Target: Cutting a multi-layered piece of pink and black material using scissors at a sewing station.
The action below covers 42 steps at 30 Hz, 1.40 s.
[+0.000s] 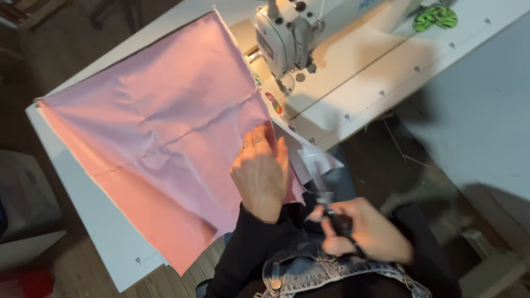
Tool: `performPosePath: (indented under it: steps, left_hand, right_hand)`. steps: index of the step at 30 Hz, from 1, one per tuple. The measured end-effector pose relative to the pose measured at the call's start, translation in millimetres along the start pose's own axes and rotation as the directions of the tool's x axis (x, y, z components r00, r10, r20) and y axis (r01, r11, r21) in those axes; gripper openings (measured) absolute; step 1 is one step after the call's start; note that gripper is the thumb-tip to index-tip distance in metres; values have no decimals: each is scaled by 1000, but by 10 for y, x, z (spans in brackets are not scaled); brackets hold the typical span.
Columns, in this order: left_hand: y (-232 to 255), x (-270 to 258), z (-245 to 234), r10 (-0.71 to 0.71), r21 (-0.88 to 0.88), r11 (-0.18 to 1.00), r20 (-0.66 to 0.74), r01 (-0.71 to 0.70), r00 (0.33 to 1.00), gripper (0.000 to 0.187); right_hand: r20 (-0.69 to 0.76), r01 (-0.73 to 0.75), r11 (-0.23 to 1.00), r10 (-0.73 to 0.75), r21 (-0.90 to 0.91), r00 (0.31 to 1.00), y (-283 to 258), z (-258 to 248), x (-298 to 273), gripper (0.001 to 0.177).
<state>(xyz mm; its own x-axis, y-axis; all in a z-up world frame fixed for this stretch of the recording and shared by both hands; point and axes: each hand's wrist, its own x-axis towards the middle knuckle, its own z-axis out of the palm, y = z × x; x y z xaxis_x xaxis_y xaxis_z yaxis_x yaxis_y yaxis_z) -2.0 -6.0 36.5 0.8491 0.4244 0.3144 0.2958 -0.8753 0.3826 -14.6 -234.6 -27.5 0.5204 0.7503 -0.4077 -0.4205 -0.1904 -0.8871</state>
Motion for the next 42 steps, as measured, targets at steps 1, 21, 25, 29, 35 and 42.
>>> performPosePath:
  steps: [1,21,25,29,35,42]
  left_hand:
    - [-82,0,0,5,6,1000,-17,-5,1000,44]
    - [-314,29,-197,-21,-481,875,81,57,997,25]
    - [-319,24,-212,-47,-548,831,108,99,993,24]
    - [-310,26,-223,-51,-593,799,105,104,993,24]
    - [-295,5,-223,-25,-562,824,80,66,996,24]
    - [-297,-7,-189,-28,-585,808,73,66,997,23]
  right_hand:
    - [6,16,1000,-16,-5,1000,-30,85,123,40]
    - [-270,-191,978,163,-79,949,-388,368,678,44]
    - [-208,-159,987,153,-11,966,-325,264,645,37]
    - [-168,-108,990,92,-88,982,-377,302,619,40]
    - [-451,-236,818,-32,-525,892,-492,424,674,55]
    - [-421,-217,790,-57,-574,905,-471,364,680,57]
